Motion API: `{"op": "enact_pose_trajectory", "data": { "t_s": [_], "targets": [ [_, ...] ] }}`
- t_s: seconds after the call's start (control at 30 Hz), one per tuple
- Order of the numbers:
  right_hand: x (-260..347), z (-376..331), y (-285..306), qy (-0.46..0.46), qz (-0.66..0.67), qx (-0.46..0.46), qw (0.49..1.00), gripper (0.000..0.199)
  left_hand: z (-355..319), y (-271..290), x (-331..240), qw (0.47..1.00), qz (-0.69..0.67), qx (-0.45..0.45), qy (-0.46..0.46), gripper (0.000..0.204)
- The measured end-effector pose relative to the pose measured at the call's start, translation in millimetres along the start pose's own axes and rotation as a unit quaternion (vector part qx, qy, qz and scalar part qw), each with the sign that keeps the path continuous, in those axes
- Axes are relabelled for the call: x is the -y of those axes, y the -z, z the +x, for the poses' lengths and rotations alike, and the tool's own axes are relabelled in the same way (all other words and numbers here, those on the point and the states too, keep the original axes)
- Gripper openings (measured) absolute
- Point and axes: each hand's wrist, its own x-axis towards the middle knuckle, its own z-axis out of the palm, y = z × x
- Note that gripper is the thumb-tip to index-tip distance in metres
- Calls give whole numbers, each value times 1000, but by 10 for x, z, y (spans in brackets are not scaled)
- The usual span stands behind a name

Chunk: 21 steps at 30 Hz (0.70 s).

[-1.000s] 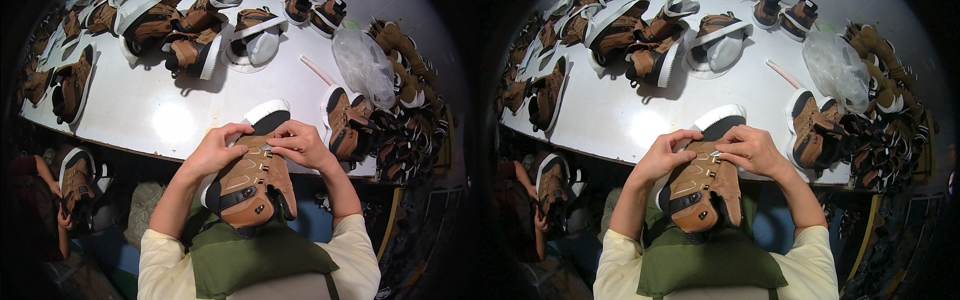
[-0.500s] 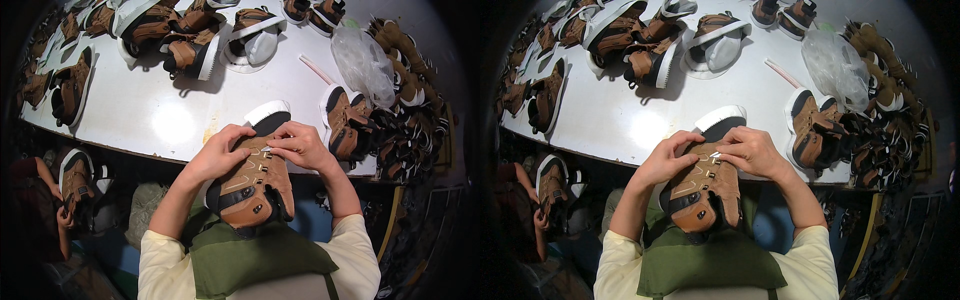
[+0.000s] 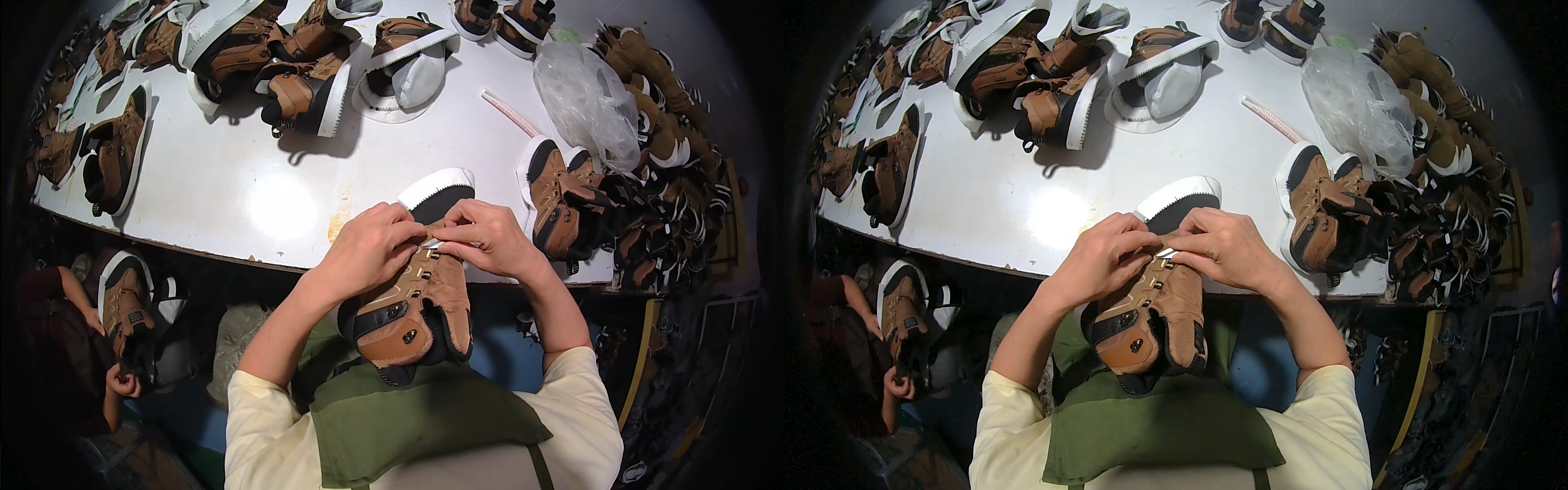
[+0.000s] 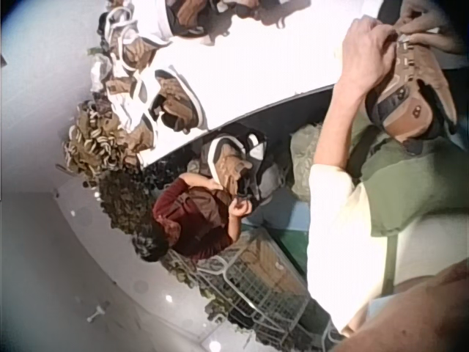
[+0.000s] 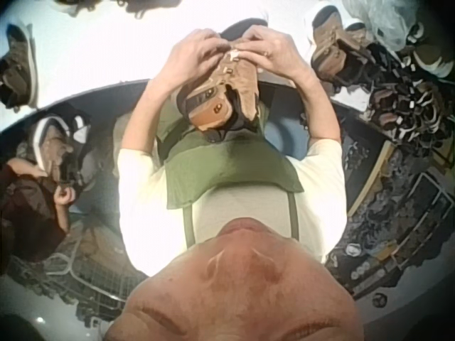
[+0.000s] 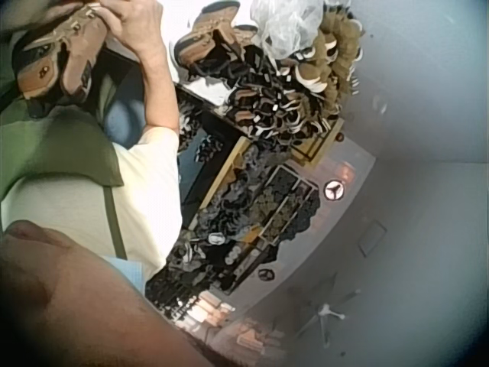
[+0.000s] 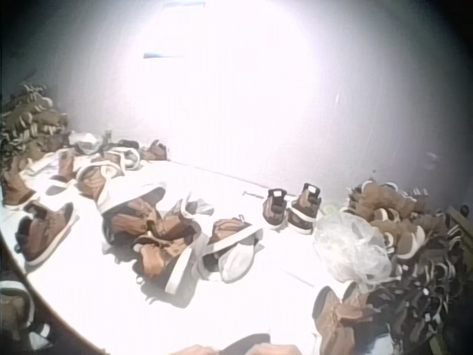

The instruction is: The person assembles a brown high-top sneaker by hand. They attach a white midsole strip to the shoe's edge, press it into place, and then thread the laces through the eyelets. The finished shoe is placed on the table with other similar units.

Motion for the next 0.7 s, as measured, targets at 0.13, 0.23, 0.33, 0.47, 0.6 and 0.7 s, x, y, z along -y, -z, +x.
{"op": "enact_pose_trajectory", "data": {
  "t_s": [0.13, 0.23, 0.33, 0.47, 0.6, 0.7],
  "targets": [
    [23, -10, 40, -8, 0, 15, 1000, 19, 66, 30, 13, 1000, 7, 26, -16, 18],
    [40, -23, 59, -18, -6, 20, 1000, 19, 98, 29, -11, 999, -1, 39, -17, 15],
    [40, -30, 57, -24, -6, 20, 999, 18, 97, 18, -13, 999, -2, 42, -9, 12],
    [56, -33, 52, -38, 1, 17, 999, 17, 66, -37, 27, 999, -31, 38, 12, 9],
    [69, -26, 48, -51, 4, 19, 999, 18, 65, -46, 65, 998, -45, 45, 7, 10],
    [87, -18, 57, -66, 10, 25, 997, 19, 67, -42, 68, 997, -50, 53, 7, 10]
  ]
}}
